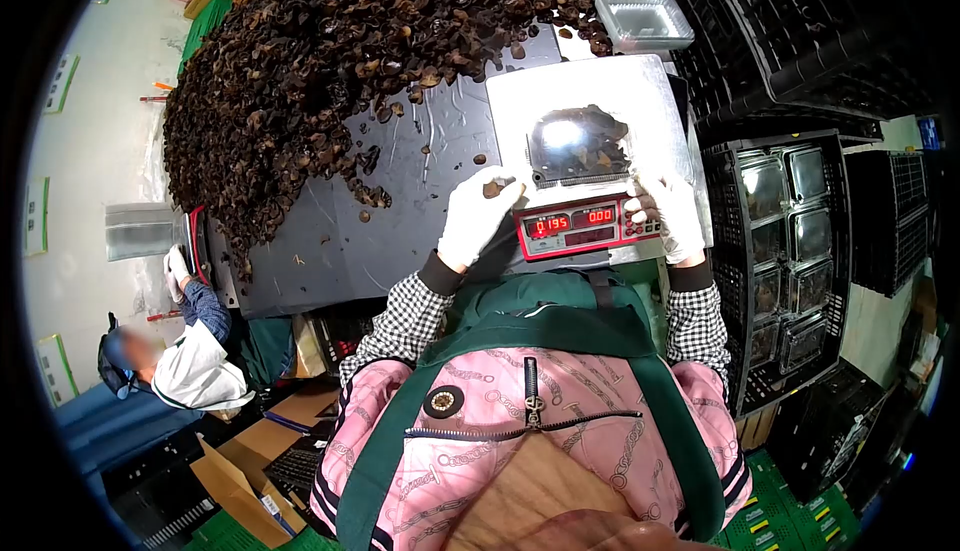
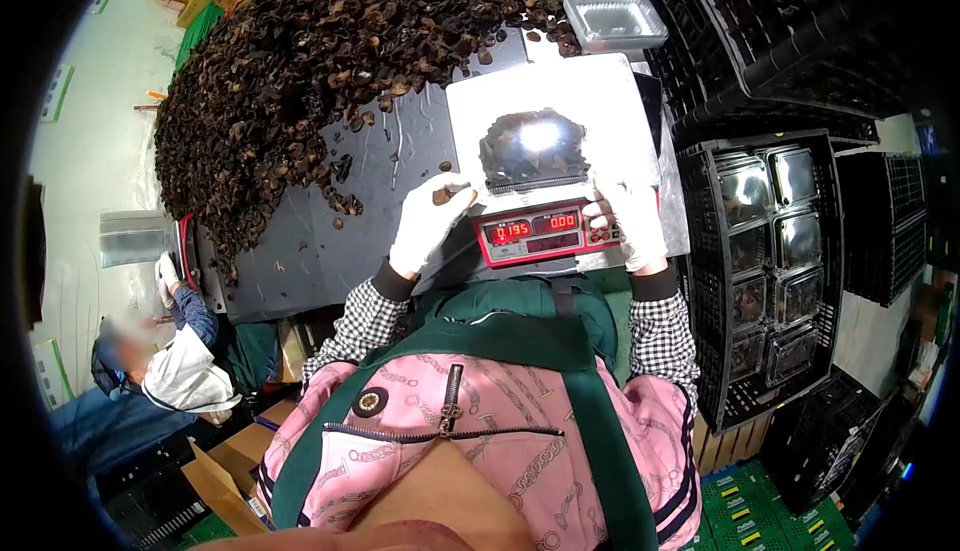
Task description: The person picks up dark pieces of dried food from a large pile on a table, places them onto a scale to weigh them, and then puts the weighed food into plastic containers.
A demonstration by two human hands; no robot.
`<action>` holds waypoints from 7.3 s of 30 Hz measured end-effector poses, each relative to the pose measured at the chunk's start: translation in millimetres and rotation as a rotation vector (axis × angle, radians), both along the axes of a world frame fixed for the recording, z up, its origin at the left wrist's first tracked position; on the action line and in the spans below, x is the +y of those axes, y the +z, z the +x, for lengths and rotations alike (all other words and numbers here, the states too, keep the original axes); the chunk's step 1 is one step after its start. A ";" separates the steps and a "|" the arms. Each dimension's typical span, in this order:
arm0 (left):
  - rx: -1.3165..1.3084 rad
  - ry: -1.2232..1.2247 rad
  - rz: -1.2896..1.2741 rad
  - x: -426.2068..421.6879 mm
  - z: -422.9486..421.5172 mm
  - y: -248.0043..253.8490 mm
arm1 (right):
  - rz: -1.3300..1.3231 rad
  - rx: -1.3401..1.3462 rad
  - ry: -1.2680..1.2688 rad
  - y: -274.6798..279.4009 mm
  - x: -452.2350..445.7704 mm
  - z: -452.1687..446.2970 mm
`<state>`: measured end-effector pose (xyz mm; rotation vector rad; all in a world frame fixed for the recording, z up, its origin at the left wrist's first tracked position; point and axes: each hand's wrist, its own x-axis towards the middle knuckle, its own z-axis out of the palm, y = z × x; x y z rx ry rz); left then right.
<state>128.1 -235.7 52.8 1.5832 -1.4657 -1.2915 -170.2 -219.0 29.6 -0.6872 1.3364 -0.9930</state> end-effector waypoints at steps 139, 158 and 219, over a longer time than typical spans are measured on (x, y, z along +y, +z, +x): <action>-0.956 -0.489 -0.646 -296.9 -289.2 -41.3 | -0.626 0.709 -0.081 -84.6 19.9 -119.8; -1.007 -0.372 -0.606 -26.7 -143.5 27.4 | -0.583 0.638 -0.031 -29.9 29.8 -117.5; -0.653 0.209 -0.364 7.8 238.6 -127.4 | 0.406 -0.610 0.434 -92.9 -28.4 363.3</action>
